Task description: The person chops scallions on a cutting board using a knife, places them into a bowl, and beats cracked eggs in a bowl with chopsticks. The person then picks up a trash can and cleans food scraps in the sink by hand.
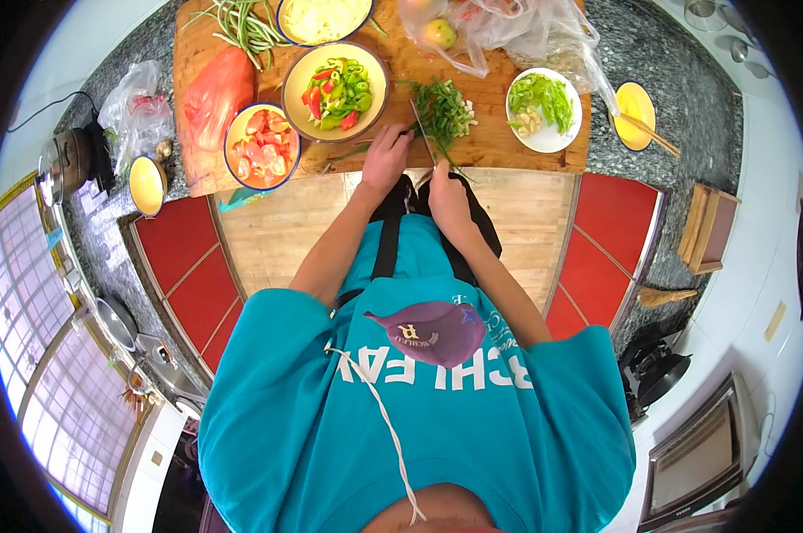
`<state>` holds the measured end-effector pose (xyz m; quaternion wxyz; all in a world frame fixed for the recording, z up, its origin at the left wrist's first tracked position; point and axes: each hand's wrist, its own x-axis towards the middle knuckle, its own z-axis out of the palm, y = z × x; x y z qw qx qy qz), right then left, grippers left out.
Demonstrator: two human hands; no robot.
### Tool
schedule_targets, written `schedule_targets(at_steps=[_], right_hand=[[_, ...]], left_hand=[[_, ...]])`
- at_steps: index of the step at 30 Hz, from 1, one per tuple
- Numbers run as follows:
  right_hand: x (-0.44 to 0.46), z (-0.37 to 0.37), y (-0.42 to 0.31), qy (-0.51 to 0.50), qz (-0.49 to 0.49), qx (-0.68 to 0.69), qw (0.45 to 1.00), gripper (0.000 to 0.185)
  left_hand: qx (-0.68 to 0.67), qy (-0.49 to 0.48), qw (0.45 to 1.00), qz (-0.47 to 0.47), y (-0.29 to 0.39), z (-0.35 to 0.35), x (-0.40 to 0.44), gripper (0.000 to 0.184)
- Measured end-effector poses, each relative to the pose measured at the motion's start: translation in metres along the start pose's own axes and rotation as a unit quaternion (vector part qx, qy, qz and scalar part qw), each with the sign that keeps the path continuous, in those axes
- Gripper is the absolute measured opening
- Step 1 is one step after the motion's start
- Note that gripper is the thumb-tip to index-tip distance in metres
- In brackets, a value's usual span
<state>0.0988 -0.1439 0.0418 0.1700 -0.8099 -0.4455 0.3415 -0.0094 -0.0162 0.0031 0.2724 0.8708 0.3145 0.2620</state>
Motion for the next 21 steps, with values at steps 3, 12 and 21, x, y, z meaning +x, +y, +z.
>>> schedule_targets(at_steps=[3, 12, 21], right_hand=[[0.031, 0.012, -0.003, 0.113, -0.087, 0.033, 0.989, 0.019], [0.010, -0.029, -0.007, 0.111, -0.047, 0.057, 0.991, 0.017], [-0.006, -0.016, -0.007, 0.019, -0.023, 0.034, 0.999, 0.016]], left_hand=[[-0.003, -0.013, 1.000, 0.018, -0.003, 0.002, 0.001, 0.022], [0.020, 0.005, 1.000, -0.008, 0.009, 0.003, 0.014, 0.028], [0.044, 0.010, 0.999, 0.017, -0.011, -0.012, -0.007, 0.026]])
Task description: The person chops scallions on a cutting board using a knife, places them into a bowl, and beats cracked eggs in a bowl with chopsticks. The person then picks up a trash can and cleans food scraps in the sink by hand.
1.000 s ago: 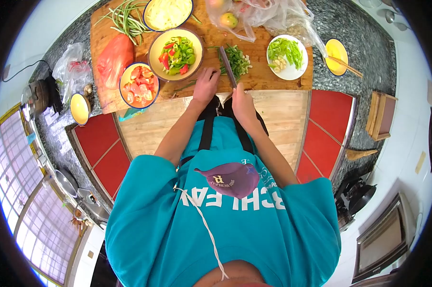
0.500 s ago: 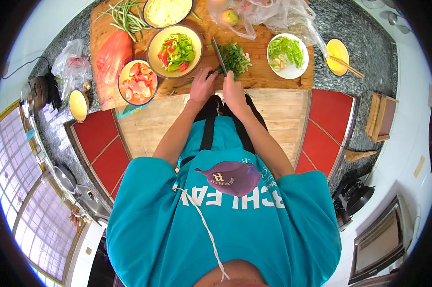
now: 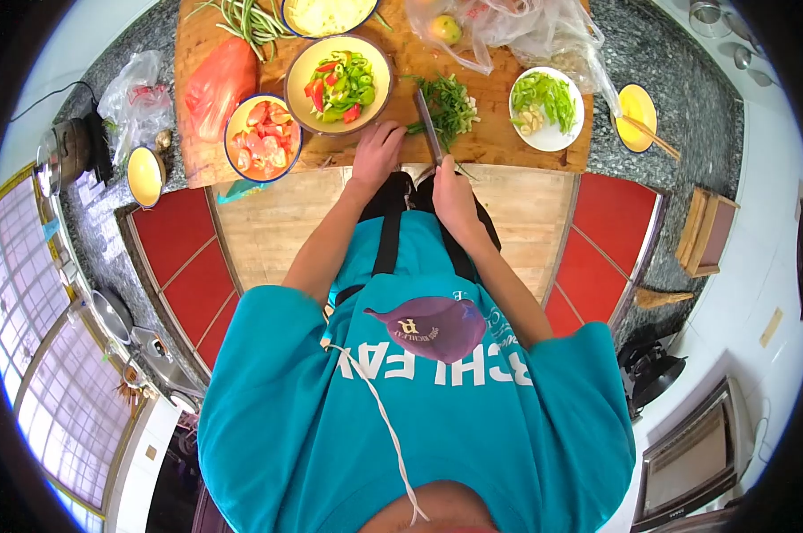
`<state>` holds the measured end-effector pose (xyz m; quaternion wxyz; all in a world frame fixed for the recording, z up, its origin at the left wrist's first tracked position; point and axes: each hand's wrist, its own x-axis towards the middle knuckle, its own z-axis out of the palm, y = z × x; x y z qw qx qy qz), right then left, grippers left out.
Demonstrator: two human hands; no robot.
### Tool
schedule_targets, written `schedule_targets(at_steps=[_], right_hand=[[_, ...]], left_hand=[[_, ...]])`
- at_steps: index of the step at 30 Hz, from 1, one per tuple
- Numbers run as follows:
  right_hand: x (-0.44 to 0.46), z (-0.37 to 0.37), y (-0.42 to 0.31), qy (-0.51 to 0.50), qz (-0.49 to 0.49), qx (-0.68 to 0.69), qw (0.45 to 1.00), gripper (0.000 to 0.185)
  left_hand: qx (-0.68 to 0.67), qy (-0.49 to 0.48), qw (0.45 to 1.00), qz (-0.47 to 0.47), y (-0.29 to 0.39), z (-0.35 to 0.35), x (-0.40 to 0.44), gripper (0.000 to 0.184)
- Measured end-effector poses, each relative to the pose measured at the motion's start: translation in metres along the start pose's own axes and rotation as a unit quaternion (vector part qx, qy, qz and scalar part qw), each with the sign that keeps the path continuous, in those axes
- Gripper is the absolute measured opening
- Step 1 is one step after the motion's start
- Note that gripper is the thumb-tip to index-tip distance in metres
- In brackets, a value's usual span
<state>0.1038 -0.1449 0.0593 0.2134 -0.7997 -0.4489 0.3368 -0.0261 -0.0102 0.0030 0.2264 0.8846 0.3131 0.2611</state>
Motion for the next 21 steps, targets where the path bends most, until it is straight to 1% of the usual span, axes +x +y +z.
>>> schedule_targets(at_steps=[4, 5, 6, 7, 8, 10, 11, 14, 15, 16, 18, 21], right_hand=[[0.004, 0.008, 0.006, -0.029, 0.031, 0.013, 0.999, 0.018], [0.006, 0.013, 0.007, -0.031, 0.030, 0.012, 0.999, 0.018], [0.012, 0.017, 0.007, -0.011, 0.016, 0.013, 1.000, 0.019], [0.021, 0.019, 0.004, 0.012, 0.002, 0.014, 1.000, 0.019], [0.029, 0.023, 0.001, 0.012, 0.005, 0.015, 1.000, 0.019], [0.050, 0.020, -0.009, 0.040, -0.012, -0.013, 0.999, 0.018], [0.054, 0.018, -0.009, 0.049, -0.020, 0.000, 0.999, 0.017], [0.036, -0.006, -0.016, 0.034, -0.002, 0.011, 0.999, 0.017], [0.028, -0.008, -0.015, 0.065, -0.033, 0.015, 0.997, 0.017], [0.022, -0.010, -0.015, 0.064, -0.034, 0.013, 0.997, 0.017], [0.010, -0.013, -0.015, 0.032, 0.000, 0.025, 0.999, 0.017], [0.006, -0.002, -0.007, 0.021, 0.005, 0.016, 1.000, 0.016]], left_hand=[[-0.018, -0.004, 1.000, 0.014, -0.006, 0.000, 0.004, 0.026], [-0.031, -0.024, 0.999, 0.012, -0.006, -0.001, 0.004, 0.026], [-0.045, -0.042, 0.998, 0.012, -0.007, -0.001, 0.004, 0.025], [-0.044, -0.041, 0.998, 0.011, -0.009, 0.000, 0.005, 0.025], [-0.040, -0.031, 0.999, 0.015, -0.010, 0.002, 0.004, 0.025], [-0.041, -0.023, 0.999, 0.025, -0.007, 0.005, 0.002, 0.025], [-0.037, -0.022, 0.999, 0.021, -0.007, 0.004, 0.001, 0.025], [-0.039, -0.015, 0.999, 0.016, -0.005, 0.005, 0.010, 0.025], [-0.048, -0.018, 0.999, 0.010, -0.001, 0.005, 0.011, 0.024], [-0.049, -0.016, 0.999, 0.009, 0.002, 0.006, 0.014, 0.024], [-0.056, -0.018, 0.998, 0.003, 0.005, 0.009, 0.015, 0.022], [-0.061, -0.016, 0.998, 0.007, 0.003, 0.011, 0.015, 0.020]])
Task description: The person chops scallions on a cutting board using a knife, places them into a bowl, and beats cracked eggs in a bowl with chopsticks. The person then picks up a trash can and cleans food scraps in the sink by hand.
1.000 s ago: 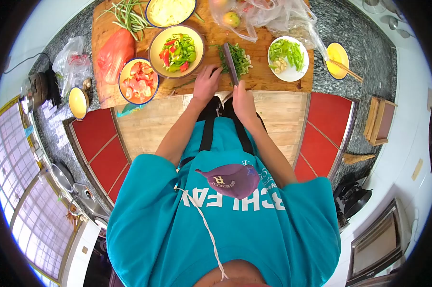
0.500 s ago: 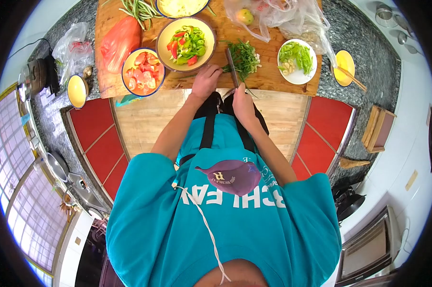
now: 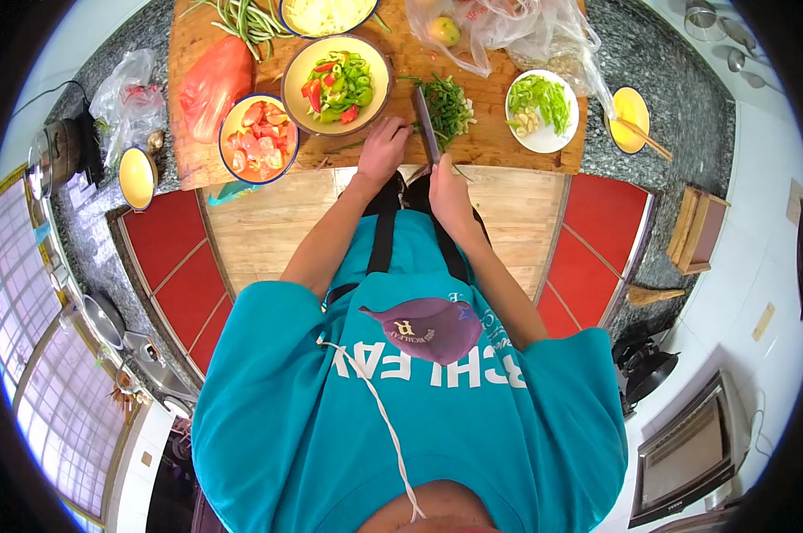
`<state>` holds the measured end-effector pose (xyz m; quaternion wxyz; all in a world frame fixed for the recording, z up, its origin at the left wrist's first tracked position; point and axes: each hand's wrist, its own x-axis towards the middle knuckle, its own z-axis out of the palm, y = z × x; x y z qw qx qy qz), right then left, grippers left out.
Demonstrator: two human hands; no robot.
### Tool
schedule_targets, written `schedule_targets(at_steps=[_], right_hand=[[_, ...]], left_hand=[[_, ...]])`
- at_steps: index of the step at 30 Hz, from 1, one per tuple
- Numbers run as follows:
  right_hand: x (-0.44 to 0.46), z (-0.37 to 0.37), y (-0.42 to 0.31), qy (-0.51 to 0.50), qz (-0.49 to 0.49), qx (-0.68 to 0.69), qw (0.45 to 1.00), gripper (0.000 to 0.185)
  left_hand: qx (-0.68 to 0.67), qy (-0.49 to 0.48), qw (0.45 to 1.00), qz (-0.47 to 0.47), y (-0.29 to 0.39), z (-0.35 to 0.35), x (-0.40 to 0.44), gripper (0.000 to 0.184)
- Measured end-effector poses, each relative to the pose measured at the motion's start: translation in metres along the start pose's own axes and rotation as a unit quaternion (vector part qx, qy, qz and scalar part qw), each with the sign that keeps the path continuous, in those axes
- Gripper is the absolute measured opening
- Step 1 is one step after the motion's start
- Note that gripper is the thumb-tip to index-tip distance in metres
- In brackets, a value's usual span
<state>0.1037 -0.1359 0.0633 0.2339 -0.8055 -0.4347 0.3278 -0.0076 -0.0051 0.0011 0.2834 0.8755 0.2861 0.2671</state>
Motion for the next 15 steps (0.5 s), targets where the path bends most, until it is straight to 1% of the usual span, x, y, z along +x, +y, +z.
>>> schedule_targets(at_steps=[2, 5, 7, 9, 12, 13, 15], right_hand=[[0.001, 0.014, 0.008, -0.013, 0.002, -0.010, 1.000, 0.016], [0.018, 0.028, 0.009, -0.006, 0.019, 0.018, 1.000, 0.017], [0.036, 0.030, 0.003, 0.040, -0.015, 0.018, 0.999, 0.019], [0.042, 0.025, 0.000, 0.031, 0.004, 0.007, 0.999, 0.019], [0.034, 0.013, -0.002, 0.032, -0.020, -0.002, 0.999, 0.019], [0.026, 0.009, -0.004, 0.030, -0.021, 0.000, 0.999, 0.019], [0.016, 0.003, -0.007, 0.033, -0.023, 0.009, 0.999, 0.018]], left_hand=[[0.001, 0.001, 1.000, 0.000, 0.000, 0.002, 0.000, 0.021], [0.010, -0.005, 1.000, -0.004, -0.003, 0.002, -0.004, 0.024], [0.015, -0.016, 1.000, -0.004, 0.000, 0.000, -0.007, 0.026], [0.069, -0.038, 0.997, 0.007, 0.002, -0.005, -0.004, 0.033], [0.110, -0.032, 0.993, 0.022, 0.006, -0.020, -0.009, 0.037], [0.112, -0.032, 0.993, 0.020, 0.009, -0.026, -0.011, 0.037], [0.065, -0.002, 0.997, -0.027, 0.011, -0.035, -0.013, 0.037]])
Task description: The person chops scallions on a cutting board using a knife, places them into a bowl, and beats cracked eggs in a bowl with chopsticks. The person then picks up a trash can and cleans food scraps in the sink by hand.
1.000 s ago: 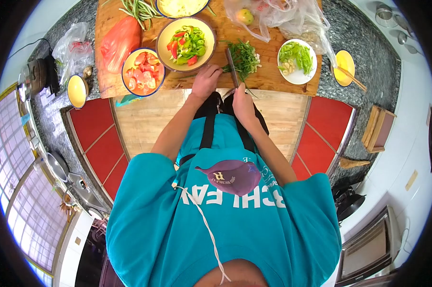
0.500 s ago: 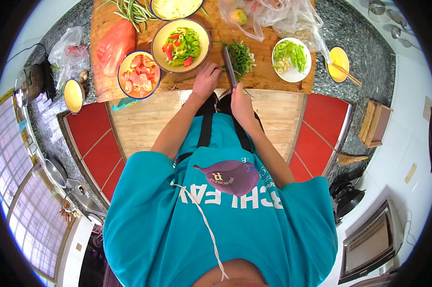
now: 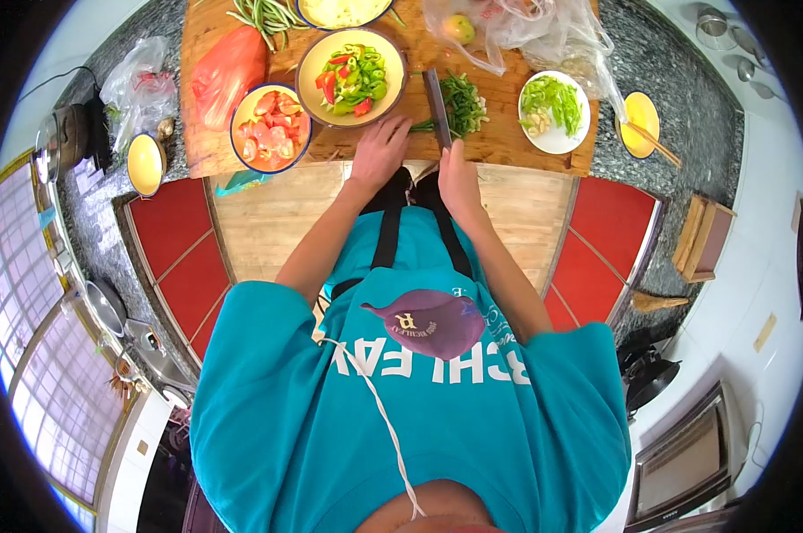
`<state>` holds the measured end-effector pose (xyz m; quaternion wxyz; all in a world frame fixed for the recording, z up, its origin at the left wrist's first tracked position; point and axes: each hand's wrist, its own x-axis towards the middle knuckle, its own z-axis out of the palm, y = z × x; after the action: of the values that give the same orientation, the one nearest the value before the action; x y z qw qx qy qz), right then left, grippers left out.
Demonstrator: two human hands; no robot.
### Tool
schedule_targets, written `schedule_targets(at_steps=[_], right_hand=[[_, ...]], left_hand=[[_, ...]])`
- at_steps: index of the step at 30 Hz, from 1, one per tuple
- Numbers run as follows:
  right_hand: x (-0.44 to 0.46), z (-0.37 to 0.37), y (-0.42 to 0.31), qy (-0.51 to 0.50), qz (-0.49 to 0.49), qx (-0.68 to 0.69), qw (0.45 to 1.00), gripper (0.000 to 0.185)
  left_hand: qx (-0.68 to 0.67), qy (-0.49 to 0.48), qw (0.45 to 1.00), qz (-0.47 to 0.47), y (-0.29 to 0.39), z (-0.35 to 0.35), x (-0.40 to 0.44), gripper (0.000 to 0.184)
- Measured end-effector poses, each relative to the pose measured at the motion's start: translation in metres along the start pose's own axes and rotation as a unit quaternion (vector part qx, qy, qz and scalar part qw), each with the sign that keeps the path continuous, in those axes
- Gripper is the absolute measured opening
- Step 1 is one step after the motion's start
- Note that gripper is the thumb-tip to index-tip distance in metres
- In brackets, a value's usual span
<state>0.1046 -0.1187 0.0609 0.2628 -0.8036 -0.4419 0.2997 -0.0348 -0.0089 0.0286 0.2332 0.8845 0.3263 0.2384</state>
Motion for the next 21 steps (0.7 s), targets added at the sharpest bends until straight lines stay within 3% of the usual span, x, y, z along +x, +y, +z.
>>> schedule_targets(at_steps=[4, 12, 14, 19, 21], right_hand=[[-0.017, 0.000, -0.008, -0.014, -0.014, 0.002, 1.000, 0.017], [-0.009, 0.033, 0.008, -0.056, 0.049, -0.011, 0.997, 0.018], [0.012, 0.037, -0.003, 0.059, -0.021, 0.014, 0.998, 0.018], [0.022, 0.018, -0.011, 0.034, 0.015, 0.027, 0.999, 0.018], [0.010, 0.003, -0.013, 0.040, 0.009, 0.033, 0.999, 0.017]], left_hand=[[0.004, 0.002, 1.000, 0.005, -0.008, 0.003, -0.005, 0.034], [-0.049, -0.016, 0.998, 0.019, -0.015, 0.021, -0.009, 0.025], [-0.051, -0.013, 0.998, 0.028, -0.017, 0.022, -0.010, 0.025], [-0.029, 0.008, 0.998, 0.047, -0.015, 0.025, -0.003, 0.024], [-0.032, -0.026, 0.999, 0.017, -0.012, 0.029, 0.005, 0.025]])
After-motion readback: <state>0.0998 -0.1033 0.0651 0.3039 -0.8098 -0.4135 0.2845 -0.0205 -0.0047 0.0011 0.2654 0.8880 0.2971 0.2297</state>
